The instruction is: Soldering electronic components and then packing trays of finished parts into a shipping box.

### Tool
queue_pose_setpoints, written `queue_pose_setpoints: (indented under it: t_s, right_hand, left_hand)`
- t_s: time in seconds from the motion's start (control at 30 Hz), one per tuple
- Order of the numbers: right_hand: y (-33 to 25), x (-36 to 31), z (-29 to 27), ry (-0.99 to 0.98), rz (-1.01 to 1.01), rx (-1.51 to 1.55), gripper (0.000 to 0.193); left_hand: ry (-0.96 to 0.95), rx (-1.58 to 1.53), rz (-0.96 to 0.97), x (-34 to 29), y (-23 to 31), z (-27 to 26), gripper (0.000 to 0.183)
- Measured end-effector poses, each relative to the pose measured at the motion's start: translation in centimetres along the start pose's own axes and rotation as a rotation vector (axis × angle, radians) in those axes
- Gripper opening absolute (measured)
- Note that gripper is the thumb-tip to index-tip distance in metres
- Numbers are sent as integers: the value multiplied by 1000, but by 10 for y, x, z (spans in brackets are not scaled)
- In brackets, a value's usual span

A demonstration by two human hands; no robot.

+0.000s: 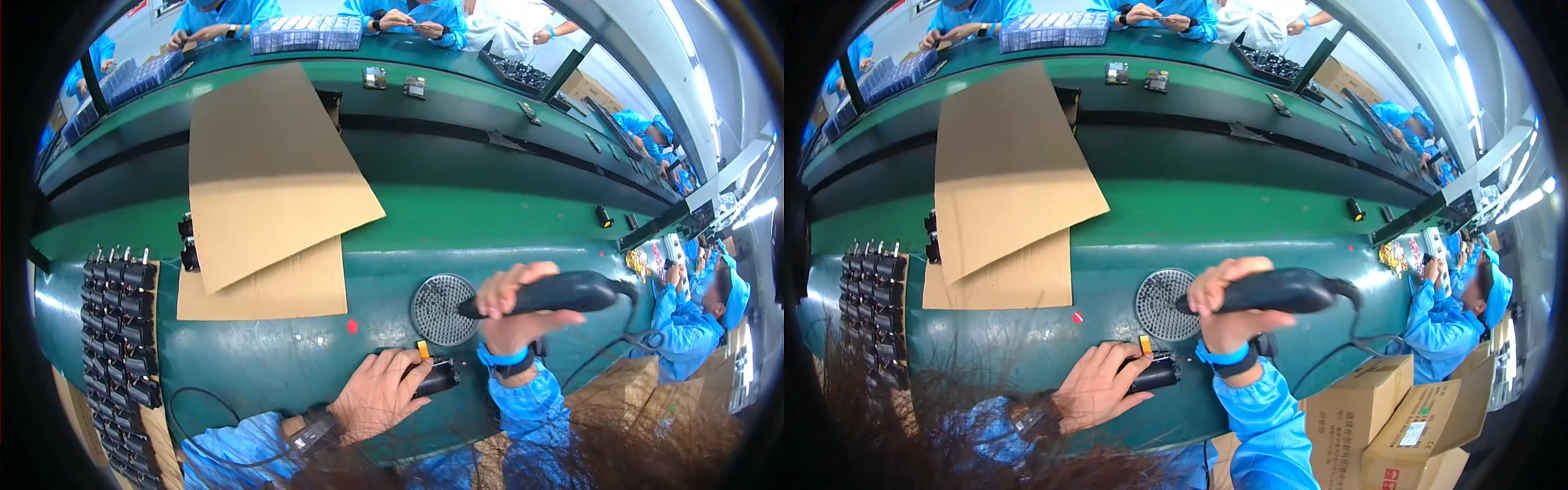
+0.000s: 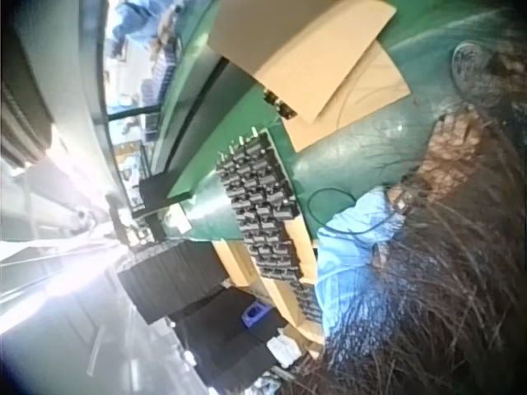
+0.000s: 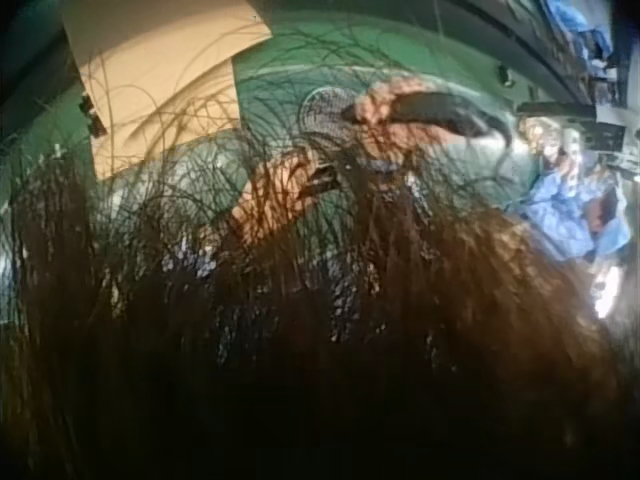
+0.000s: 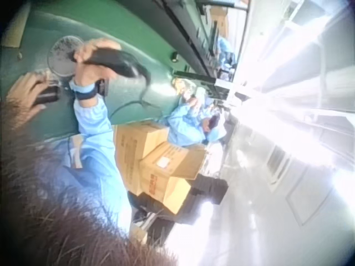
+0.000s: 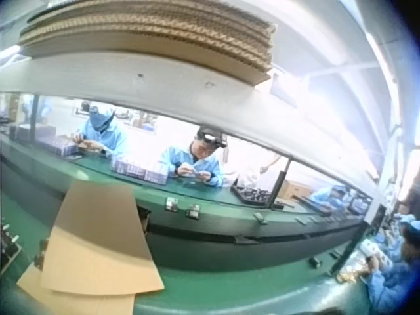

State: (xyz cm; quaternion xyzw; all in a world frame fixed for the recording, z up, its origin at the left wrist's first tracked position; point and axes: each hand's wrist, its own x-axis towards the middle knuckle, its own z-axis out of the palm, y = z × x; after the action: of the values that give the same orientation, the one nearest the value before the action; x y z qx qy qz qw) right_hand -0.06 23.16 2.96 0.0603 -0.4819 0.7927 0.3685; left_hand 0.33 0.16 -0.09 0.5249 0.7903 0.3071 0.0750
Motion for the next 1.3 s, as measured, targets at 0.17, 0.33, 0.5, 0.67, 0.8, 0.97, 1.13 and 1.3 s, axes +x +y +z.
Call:
queue_pose_setpoints:
  t_s: [0.17,0.33,0.5,0.67,0.8,0.97,1.13,1.3]
  right_hand:
    - [-45,-31,12,-158,20,154,88]
    - [-35,-53,9,-298,65,180,91]
    - [-23,-64,8,-233,98,110,95]
    - [-16,-62,7,-254,70,104,96]
    - [-11,-62,12,-264,64,97,92]
    - [-9,-68,10,-249,107,161,87]
    - [-2,-87,-26,-268,165,97,84]
    - [-8,-80,-13,-353,154,35,83]
  left_hand:
    - [17,-20,4,1,-2,-2,61]
    - [16,-38,-4,1,-1,-1,60]
    - [21,-50,-12,-2,-3,0,61]
    - [10,-43,2,0,-6,0,60]
    - [26,-43,17,1,-11,-3,61]
    - [-37,-40,-47,0,-2,-6,59]
    - [6,-29,6,-6,1,13,58]
    - [28,0,-4,-9,0,17,57]
